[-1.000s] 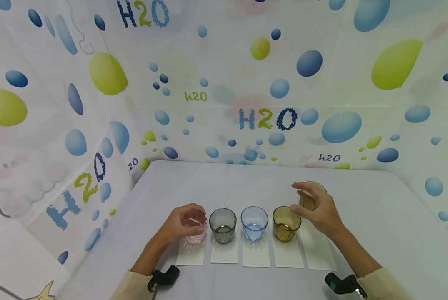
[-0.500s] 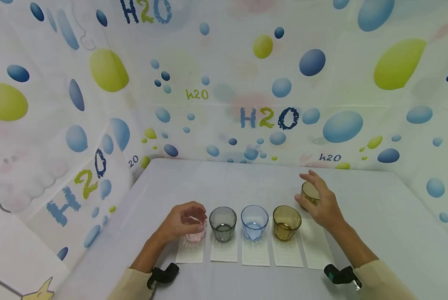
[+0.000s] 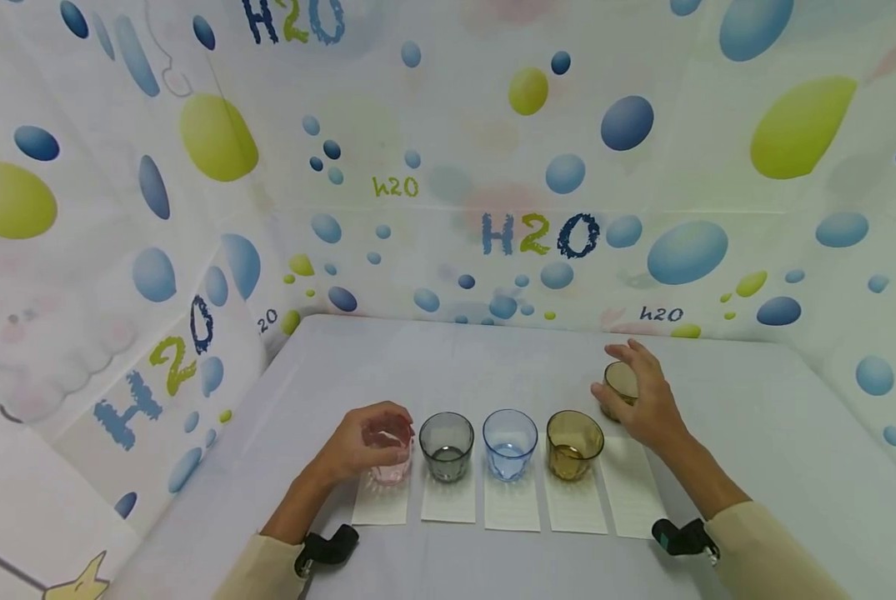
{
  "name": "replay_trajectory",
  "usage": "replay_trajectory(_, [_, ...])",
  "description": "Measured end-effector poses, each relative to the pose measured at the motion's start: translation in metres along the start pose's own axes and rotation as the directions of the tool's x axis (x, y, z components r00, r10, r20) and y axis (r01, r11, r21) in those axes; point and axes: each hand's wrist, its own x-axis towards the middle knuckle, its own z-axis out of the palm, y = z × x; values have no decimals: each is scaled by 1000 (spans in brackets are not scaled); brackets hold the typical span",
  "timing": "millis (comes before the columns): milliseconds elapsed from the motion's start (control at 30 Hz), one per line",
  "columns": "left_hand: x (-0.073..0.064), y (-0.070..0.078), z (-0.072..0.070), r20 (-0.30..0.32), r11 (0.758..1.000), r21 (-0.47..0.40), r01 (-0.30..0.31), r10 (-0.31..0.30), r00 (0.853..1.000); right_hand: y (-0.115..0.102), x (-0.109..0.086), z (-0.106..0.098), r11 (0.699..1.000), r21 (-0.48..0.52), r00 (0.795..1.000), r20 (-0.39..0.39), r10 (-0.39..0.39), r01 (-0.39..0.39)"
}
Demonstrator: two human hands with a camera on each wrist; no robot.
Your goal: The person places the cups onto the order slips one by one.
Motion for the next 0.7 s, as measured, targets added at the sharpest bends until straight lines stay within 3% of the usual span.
replay_trajectory(200, [-1,-1,2,0,1000,-6,-1,1,1000,4,3,0,997,-53,998,-4,57,-57])
replay_trajectory(400, [-1,-1,2,-1,1000,-11,-6,6,1000,12,5,2,996,-64,998,-6,65,-65])
replay_trajectory(600, [0,1,0,1,1000,-1,-6,6,1000,21,4,1,973,-86,974,52,218,-213])
replay_trajectory(700, [1,2,0,3,1000,2,1,-1,1000,24,3,2,967,-79,968,50,246,-242])
